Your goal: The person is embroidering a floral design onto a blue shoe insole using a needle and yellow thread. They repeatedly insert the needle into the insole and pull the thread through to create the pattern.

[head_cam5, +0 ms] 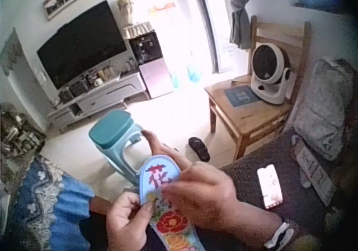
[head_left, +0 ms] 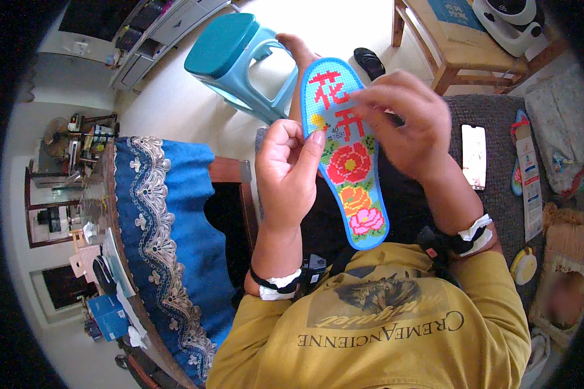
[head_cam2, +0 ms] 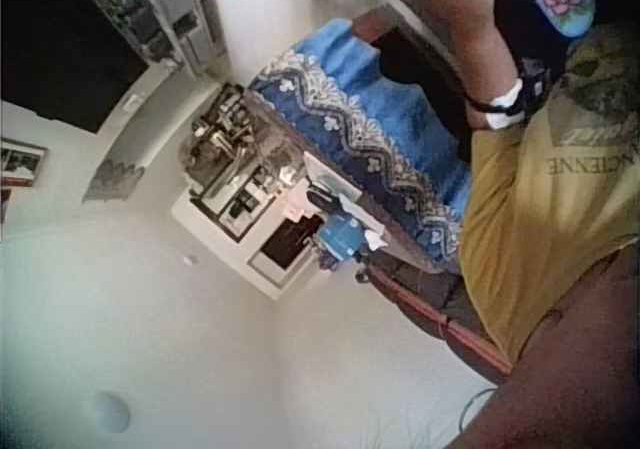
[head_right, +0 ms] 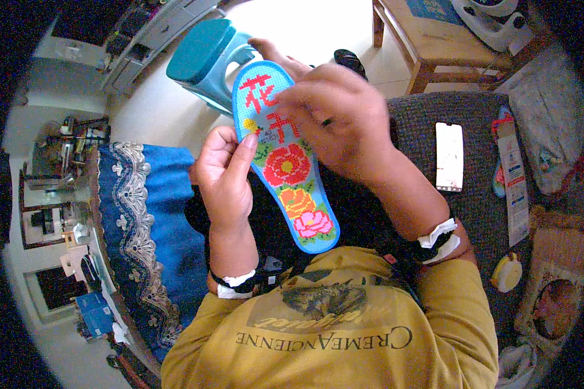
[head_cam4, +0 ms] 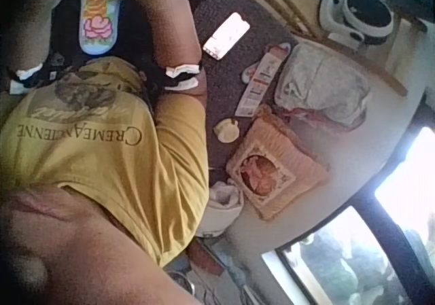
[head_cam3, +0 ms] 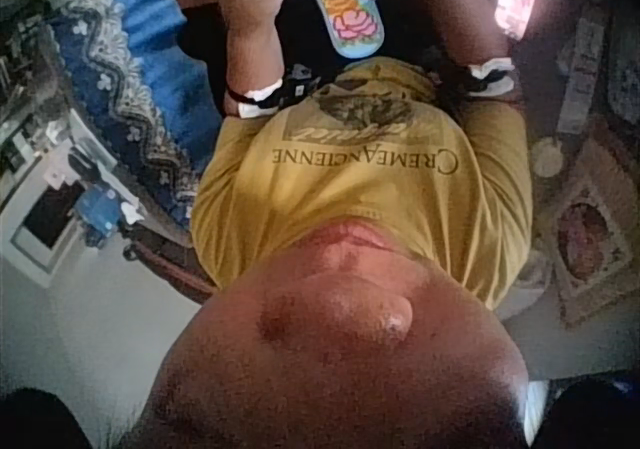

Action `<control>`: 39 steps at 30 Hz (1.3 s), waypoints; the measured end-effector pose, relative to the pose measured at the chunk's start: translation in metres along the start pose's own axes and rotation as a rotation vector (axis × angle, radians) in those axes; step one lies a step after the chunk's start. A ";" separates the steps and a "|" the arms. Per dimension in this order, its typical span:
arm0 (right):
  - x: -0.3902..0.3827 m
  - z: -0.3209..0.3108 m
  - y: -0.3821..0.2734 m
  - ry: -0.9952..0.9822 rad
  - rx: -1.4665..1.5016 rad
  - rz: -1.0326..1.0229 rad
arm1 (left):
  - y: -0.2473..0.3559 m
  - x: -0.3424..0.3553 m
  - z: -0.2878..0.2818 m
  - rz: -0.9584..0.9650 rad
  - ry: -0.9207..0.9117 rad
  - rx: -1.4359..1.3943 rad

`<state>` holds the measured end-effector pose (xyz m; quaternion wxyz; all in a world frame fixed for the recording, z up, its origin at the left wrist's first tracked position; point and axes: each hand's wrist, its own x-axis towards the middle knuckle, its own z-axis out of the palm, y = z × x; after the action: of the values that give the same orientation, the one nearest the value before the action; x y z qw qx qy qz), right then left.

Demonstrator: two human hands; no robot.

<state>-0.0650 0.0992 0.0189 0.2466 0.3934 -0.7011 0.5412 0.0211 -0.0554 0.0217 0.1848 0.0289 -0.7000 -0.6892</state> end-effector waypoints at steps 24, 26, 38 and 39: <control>-0.020 -0.172 0.110 0.747 0.935 0.684 | -0.024 0.011 -0.158 0.075 0.563 0.681; -0.024 -0.171 0.113 0.739 0.913 0.623 | -0.024 0.009 -0.155 0.067 0.525 0.611; 0.005 -0.027 -0.039 0.006 0.100 0.320 | 0.017 0.007 -0.008 0.108 0.085 -0.070; 0.008 -0.025 -0.045 -0.099 -0.044 0.176 | 0.020 0.006 -0.001 0.118 0.109 -0.066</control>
<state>-0.0345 0.1160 0.0575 0.1718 0.3512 -0.7559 0.5252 0.0198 -0.0569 0.0426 0.2638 0.0193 -0.6664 -0.6971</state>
